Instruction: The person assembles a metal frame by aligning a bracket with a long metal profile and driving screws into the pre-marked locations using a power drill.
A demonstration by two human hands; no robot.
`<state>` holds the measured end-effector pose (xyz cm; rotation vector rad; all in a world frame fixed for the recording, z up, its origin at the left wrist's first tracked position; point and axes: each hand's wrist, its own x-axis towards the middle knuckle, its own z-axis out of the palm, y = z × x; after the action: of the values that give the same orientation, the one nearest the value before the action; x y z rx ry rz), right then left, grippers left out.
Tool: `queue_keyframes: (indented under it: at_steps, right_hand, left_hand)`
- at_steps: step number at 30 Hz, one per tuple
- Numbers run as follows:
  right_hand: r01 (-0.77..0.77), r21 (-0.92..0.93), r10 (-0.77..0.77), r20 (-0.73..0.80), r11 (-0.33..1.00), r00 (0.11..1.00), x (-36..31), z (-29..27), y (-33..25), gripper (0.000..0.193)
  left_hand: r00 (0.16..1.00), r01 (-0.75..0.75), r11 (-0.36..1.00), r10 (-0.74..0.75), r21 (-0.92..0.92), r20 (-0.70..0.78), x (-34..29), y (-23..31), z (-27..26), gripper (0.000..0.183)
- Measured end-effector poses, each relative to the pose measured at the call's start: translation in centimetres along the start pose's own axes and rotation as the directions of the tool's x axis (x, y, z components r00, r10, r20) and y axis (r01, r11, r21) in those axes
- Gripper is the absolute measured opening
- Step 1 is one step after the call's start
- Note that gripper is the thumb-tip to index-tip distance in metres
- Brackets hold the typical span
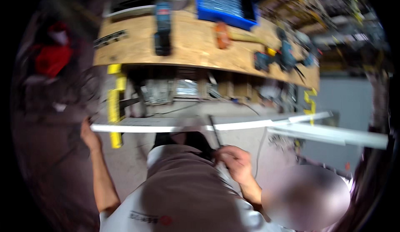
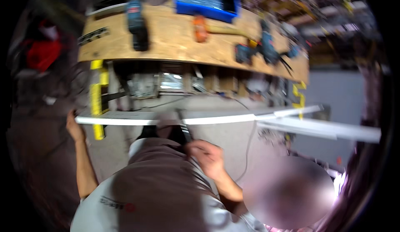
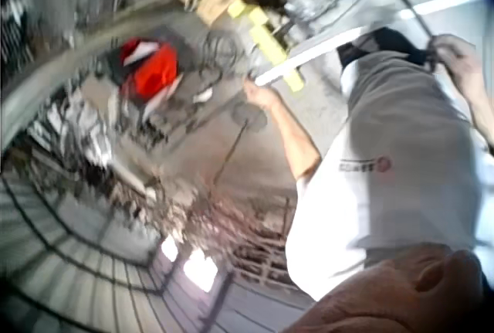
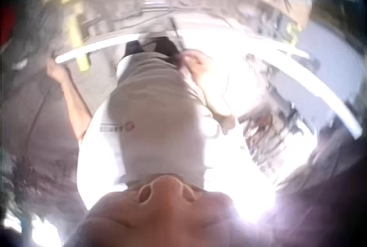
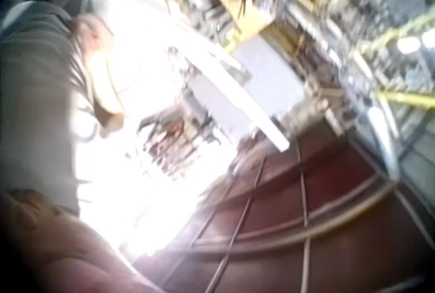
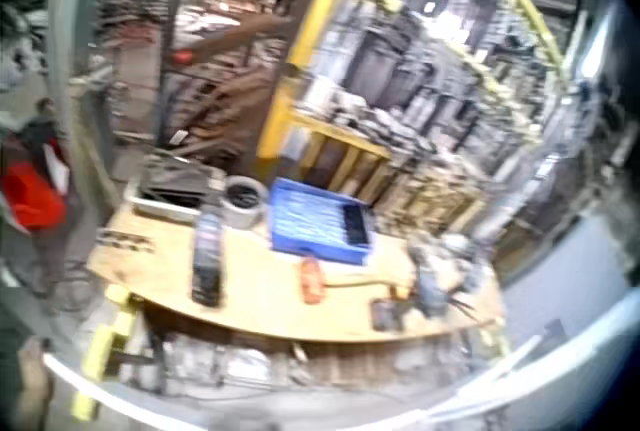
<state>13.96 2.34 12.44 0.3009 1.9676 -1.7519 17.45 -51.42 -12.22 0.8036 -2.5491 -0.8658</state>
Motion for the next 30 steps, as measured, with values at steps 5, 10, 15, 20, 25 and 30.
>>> queue_keyframes:
  at_steps: [5, 10, 15, 20, 25, 30]
  right_hand:
    - [-0.005, 0.469, -0.154, 0.301, 0.883, 0.941, 2.8, 1.5, -2.2, 0.035]
    - [0.393, -0.127, -0.34, 0.309, 0.911, 0.888, 4.4, 3.9, -3.0, 0.037]
    - [0.655, -0.694, -0.617, 0.382, 0.301, 0.688, 7.3, 8.0, -3.1, 0.023]
    - [0.696, -0.645, -0.615, 0.42, 0.315, 0.667, 9.5, 11.0, 0.3, 0.034]
    - [0.794, -0.561, -0.543, 0.601, 0.235, 0.586, 13.0, 17.8, 2.2, 0.037]
    - [0.772, -0.577, -0.495, 0.606, 0.264, 0.623, 15.1, 22.1, 3.2, 0.016]
  left_hand:
    - [0.977, 0.21, 0.893, -0.209, -0.398, 0.045, -0.8, 3.2, 1.8, 0.043]
    - [0.964, 0.263, 0.794, -0.245, -0.549, 0.107, -2.1, 2.5, 3.9, 0.043]
    - [0.967, 0.248, 0.843, -0.249, -0.477, 0.063, -3.0, -1.3, 3.2, 0.038]
    - [0.951, 0.21, 0.852, -0.292, -0.48, -0.102, -1.4, 4.8, 1.2, 0.032]
    - [0.993, -0.113, 0.865, 0.111, -0.489, -0.033, -0.6, 6.7, -2.4, 0.017]
    - [0.846, -0.414, 0.816, 0.509, -0.404, 0.16, 1.1, 9.7, -5.1, 0.027]
